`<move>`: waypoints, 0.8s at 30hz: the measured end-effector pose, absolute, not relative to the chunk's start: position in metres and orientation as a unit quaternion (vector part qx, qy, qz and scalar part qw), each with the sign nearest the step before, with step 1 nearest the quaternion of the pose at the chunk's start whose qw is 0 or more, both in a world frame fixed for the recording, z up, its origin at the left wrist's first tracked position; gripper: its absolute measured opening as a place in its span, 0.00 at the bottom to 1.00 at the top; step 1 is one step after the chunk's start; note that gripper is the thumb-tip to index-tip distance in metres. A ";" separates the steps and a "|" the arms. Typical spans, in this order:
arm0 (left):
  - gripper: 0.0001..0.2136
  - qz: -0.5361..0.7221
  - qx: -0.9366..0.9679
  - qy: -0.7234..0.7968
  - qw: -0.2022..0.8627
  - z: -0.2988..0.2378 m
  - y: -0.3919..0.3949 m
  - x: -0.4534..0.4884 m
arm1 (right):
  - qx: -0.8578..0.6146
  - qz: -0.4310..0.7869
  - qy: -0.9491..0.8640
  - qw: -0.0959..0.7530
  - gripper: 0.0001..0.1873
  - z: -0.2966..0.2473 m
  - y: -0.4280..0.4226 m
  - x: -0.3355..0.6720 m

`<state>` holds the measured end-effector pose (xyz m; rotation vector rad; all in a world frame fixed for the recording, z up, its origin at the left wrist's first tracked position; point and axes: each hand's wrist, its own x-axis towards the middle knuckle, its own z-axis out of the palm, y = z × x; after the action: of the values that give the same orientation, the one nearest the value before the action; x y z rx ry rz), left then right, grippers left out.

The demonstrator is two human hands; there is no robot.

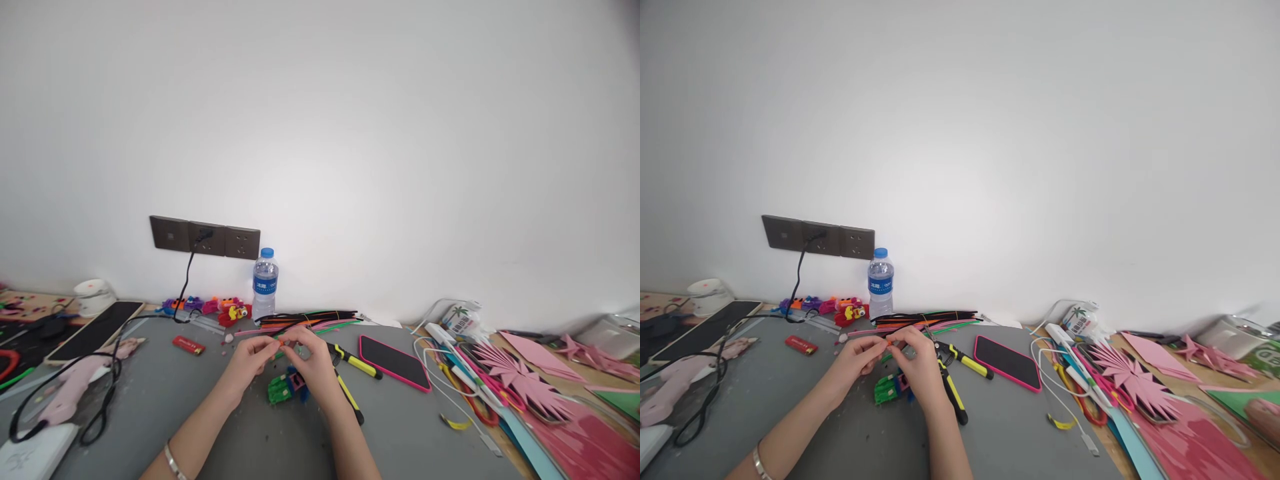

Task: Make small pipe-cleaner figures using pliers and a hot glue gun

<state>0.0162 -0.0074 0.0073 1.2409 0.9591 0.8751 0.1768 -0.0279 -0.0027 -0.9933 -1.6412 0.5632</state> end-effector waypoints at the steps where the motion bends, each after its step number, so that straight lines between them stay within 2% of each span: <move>1: 0.25 0.382 0.540 0.417 0.623 0.006 -0.007 0.016 | -0.418 0.236 -0.691 0.541 0.07 -0.003 -0.028 0.177; 13: 0.23 0.368 0.598 0.421 0.574 0.005 -0.005 0.013 | -0.423 0.246 -0.674 0.553 0.05 0.002 -0.030 0.176; 24: 0.23 0.363 0.578 0.414 0.603 0.005 -0.004 0.013 | -0.416 0.252 -0.687 0.540 0.05 -0.002 -0.027 0.178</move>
<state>0.0134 -0.0036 0.0049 1.3385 0.9580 0.8402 0.1780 -0.0272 -0.0017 -0.9884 -1.6343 0.5979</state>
